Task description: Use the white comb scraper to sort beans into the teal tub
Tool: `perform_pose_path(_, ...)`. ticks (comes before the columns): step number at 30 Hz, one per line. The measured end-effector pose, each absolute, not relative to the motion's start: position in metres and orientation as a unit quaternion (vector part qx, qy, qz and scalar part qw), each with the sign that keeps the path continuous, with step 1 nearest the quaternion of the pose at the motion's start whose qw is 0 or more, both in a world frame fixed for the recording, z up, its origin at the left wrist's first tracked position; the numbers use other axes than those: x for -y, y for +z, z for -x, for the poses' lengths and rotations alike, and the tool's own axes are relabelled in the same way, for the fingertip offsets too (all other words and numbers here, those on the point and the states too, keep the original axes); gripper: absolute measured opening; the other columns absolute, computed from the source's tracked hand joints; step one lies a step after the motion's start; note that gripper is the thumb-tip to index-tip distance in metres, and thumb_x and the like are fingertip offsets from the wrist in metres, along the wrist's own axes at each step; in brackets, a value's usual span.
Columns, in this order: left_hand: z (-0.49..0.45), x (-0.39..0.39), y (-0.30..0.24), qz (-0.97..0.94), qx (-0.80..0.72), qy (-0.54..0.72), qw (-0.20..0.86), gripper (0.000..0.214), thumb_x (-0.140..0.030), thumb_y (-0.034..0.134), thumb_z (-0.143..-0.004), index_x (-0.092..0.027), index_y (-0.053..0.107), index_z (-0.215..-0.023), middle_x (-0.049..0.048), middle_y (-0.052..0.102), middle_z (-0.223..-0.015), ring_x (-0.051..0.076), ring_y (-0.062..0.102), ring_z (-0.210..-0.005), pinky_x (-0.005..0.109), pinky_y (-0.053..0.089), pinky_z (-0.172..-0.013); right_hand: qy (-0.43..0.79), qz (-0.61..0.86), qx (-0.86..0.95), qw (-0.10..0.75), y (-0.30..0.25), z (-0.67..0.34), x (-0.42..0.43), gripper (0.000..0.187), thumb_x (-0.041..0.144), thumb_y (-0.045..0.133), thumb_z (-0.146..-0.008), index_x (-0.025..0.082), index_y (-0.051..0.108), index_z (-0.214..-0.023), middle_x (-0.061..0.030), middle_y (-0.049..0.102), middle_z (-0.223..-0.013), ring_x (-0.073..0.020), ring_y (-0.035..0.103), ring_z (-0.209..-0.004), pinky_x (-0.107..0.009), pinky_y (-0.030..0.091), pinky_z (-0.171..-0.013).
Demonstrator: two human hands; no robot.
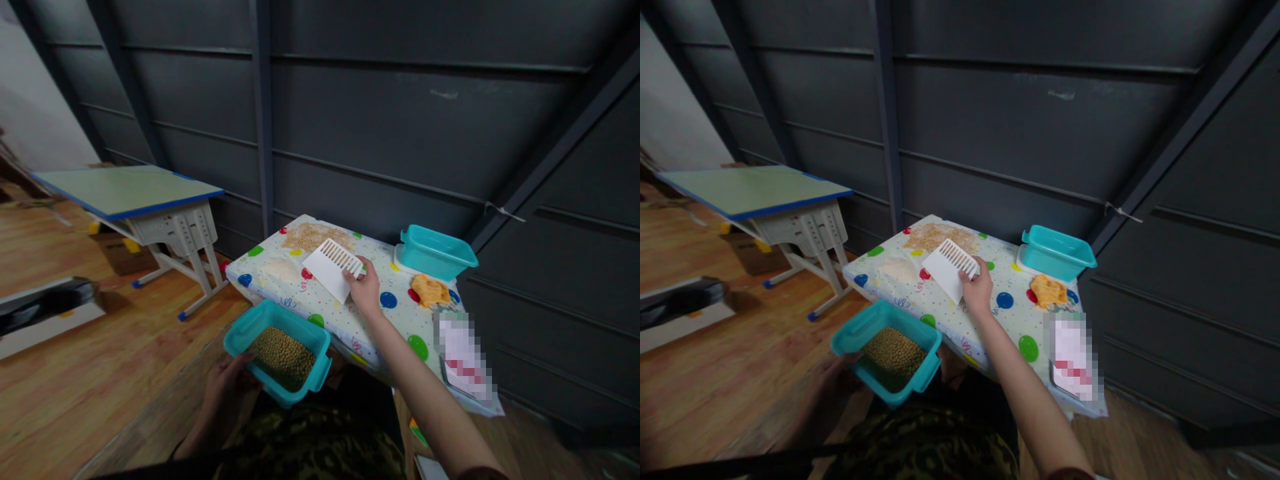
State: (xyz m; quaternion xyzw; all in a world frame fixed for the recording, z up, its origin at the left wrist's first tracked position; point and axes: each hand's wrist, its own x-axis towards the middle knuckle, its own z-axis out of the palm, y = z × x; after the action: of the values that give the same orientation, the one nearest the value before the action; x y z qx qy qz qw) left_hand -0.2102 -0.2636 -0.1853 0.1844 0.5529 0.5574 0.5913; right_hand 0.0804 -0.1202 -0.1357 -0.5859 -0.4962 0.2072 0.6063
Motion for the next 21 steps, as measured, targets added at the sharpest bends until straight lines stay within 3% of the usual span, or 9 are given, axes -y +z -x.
perform_pose_path(14, 0.208, 0.267, -0.178, -0.189, -0.545, 0.565, 0.59, 0.04, -0.043, 0.095, -0.05, -0.019, 0.062, -0.047, 0.0002, 0.06, -0.045, 0.016, 0.056, -0.042, 0.027, 0.05, -0.043, 0.211, 0.593, 0.548, 0.551, -0.135, -0.112, 0.115, 0.054, 0.038, 0.068, -0.074, 0.026, 0.065, -0.127, -0.0013, 0.074, -0.094, -0.022, 0.064, -0.071, -0.034, 0.052, -0.068)
perform_pose_path(21, 0.212, 0.264, -0.19, -0.2, -0.535, 0.554, 0.606, 0.036, -0.042, 0.092, -0.057, -0.019, 0.064, -0.054, 0.0001, 0.058, -0.043, 0.016, 0.056, -0.041, 0.026, 0.046, -0.044, 0.21, 0.578, 0.563, 0.552, -0.128, -0.126, 0.098, 0.051, 0.032, 0.068, -0.069, 0.025, 0.066, -0.12, -0.0052, 0.073, -0.11, -0.0268, 0.066, -0.098, -0.041, 0.053, -0.091)
